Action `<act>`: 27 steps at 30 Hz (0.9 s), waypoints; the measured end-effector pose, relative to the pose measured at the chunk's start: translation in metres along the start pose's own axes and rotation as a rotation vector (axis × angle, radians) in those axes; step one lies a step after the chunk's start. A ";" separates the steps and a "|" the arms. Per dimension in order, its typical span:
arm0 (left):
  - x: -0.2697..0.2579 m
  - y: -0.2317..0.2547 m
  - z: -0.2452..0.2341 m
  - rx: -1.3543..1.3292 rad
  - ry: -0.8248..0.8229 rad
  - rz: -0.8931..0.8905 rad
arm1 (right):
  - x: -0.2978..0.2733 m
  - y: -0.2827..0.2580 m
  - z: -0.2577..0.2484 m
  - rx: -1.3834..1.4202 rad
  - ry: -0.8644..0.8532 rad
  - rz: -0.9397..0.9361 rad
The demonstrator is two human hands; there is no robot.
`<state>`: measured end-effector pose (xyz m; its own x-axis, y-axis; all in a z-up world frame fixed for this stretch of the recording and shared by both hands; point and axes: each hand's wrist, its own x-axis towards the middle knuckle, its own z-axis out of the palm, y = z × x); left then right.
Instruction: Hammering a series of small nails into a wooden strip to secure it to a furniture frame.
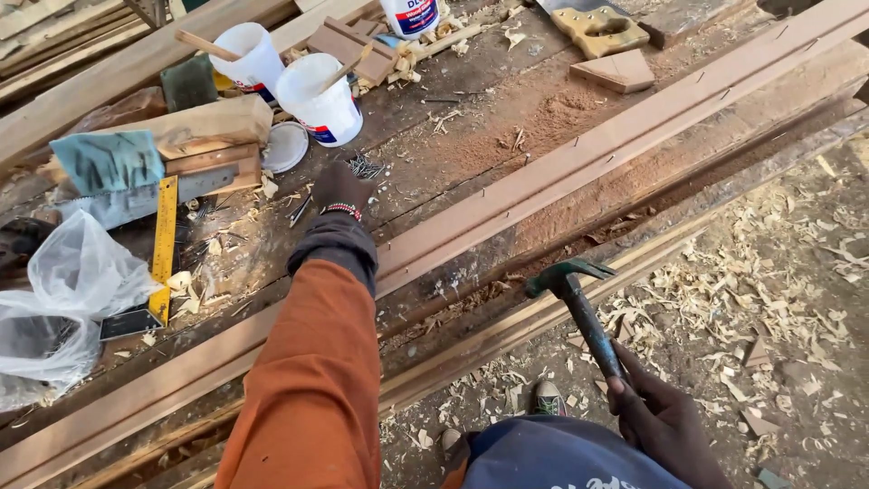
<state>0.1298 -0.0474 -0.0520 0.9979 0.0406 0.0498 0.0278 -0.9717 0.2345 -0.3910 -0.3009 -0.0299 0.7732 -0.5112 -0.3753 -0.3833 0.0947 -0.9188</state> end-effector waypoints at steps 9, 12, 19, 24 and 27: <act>-0.007 -0.041 0.001 -0.483 0.180 0.007 | 0.023 0.016 0.000 0.031 -0.122 0.004; -0.010 -0.057 0.001 -0.739 0.313 0.035 | 0.025 0.016 -0.001 0.023 -0.182 -0.046; -0.084 -0.084 -0.034 -0.941 0.307 0.073 | 0.030 0.009 0.002 0.006 -0.220 -0.008; -0.192 -0.091 -0.080 -0.924 0.166 0.082 | 0.036 0.004 0.013 0.047 -0.297 -0.045; -0.220 -0.118 -0.080 -0.890 0.198 0.125 | 0.032 -0.009 0.025 -0.009 -0.297 -0.047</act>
<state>-0.0975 0.0768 -0.0132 0.9603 0.0656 0.2711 -0.2165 -0.4375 0.8728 -0.3498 -0.2969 -0.0370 0.9035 -0.2426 -0.3534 -0.3475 0.0683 -0.9352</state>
